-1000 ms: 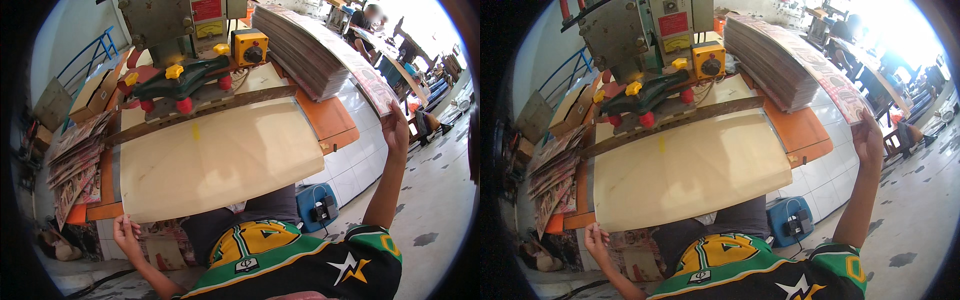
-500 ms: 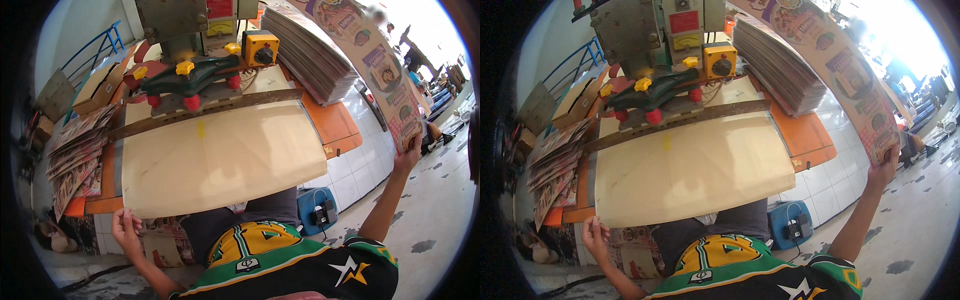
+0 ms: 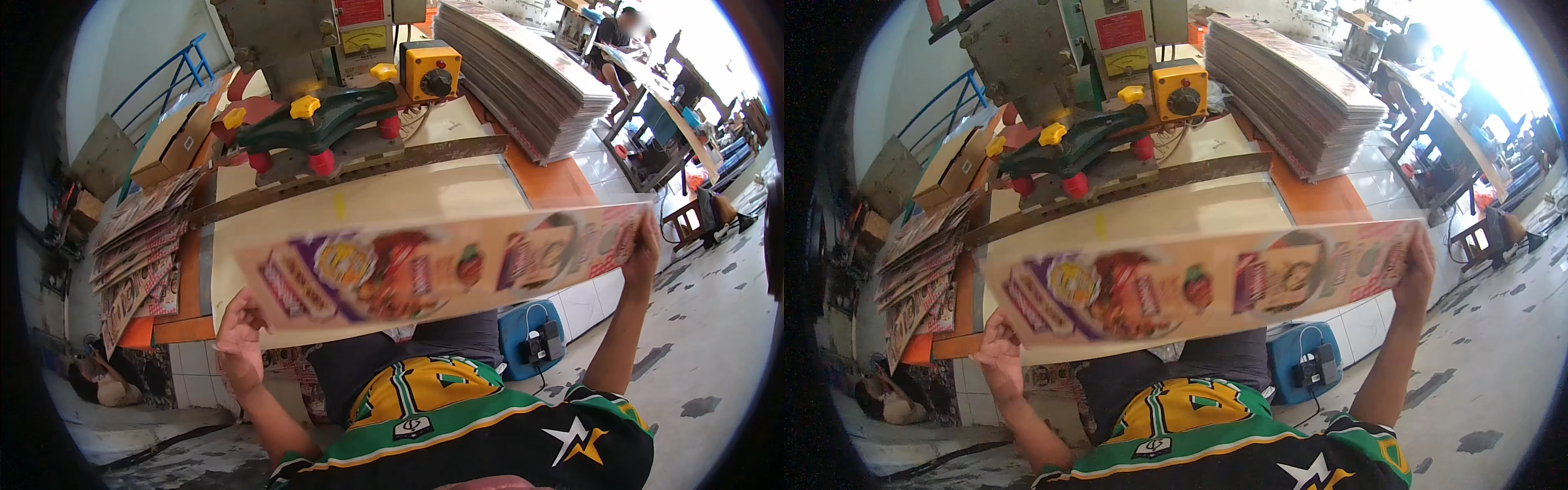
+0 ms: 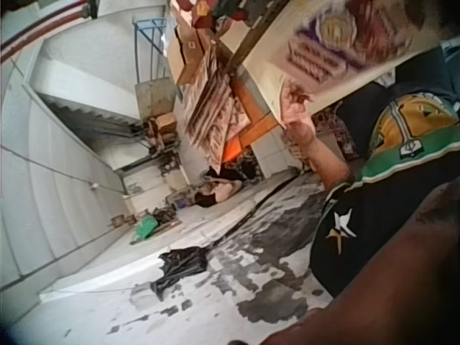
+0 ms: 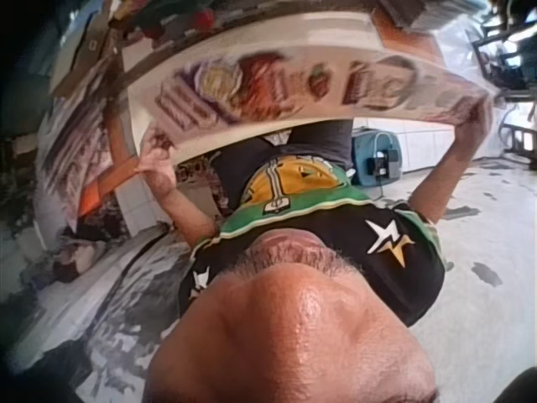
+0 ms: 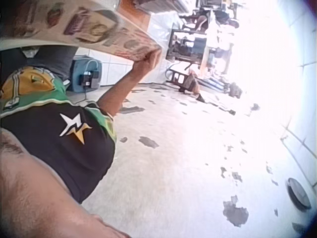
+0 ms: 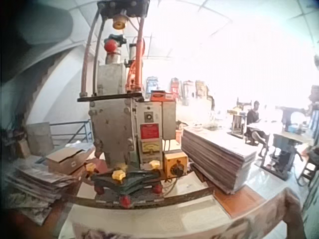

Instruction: The person picks up a strip of printed plastic labels, positions it under a heat-sealing machine, presses the machine down to seal the edges, and then stacks the finished bag onto a pile.

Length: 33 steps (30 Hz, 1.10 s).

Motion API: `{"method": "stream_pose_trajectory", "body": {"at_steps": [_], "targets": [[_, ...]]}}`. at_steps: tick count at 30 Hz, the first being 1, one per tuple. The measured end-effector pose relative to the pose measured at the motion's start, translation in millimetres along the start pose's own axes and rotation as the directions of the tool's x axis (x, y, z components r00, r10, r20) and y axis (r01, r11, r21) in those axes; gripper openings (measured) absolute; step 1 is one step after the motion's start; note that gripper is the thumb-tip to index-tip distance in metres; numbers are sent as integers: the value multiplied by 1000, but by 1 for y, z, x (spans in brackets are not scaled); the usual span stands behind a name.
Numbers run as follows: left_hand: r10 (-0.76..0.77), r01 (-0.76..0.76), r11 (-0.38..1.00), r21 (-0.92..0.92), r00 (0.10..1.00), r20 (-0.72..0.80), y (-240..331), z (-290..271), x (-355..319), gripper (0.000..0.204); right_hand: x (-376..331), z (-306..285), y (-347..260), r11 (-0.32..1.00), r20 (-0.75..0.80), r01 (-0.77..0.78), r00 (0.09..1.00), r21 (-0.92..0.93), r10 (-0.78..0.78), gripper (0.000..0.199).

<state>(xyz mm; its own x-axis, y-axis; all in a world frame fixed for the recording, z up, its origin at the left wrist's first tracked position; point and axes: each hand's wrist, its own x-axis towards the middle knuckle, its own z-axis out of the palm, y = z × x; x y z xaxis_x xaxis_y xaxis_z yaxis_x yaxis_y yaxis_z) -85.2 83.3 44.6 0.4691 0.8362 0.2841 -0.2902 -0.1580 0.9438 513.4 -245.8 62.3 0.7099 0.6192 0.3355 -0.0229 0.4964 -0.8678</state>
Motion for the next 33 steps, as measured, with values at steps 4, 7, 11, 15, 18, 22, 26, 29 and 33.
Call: {"method": "stream_pose_trajectory", "body": {"at_steps": [4, 7, 11, 15, 18, 22, 26, 29, 33], "targets": [[54, -53, 994, -91, 999, 2, -9, 13, 20, 70, 3, 69, 9, 983, 38, -142, 988, -115, 147, 33], [-29, 26, 999, -22, 989, -142, -16, 1, 36, 50, 14, 100, 7, 959, -9, -242, 970, -147, 243, 35], [-55, 21, 988, -153, 973, -223, -8, -18, 57, 35, 35, 134, 3, 932, 19, -286, 955, -221, 297, 39], [-136, 105, 960, -260, 985, -103, 4, -51, 76, 45, 53, 147, -10, 901, 123, -243, 945, -360, 304, 40], [-131, 96, 919, -382, 989, -65, 11, -37, 90, 51, 70, 152, -11, 917, 132, -247, 945, -313, 300, 52], [-125, 121, 880, -459, 992, 23, -7, -59, 106, 52, 94, 176, -10, 940, 316, -316, 885, -131, 341, 51], [-159, 111, 883, -456, 985, -67, -3, -45, 116, 36, 112, 169, -6, 940, 284, -320, 896, -118, 341, 47], [-196, 130, 910, -393, 972, -131, 2, -29, 114, 31, 108, 176, -3, 936, 237, -335, 906, -105, 351, 40], [-173, 112, 946, -304, 968, -182, 3, -34, 113, 29, 101, 186, -2, 941, 155, -313, 931, -125, 330, 33]]}}
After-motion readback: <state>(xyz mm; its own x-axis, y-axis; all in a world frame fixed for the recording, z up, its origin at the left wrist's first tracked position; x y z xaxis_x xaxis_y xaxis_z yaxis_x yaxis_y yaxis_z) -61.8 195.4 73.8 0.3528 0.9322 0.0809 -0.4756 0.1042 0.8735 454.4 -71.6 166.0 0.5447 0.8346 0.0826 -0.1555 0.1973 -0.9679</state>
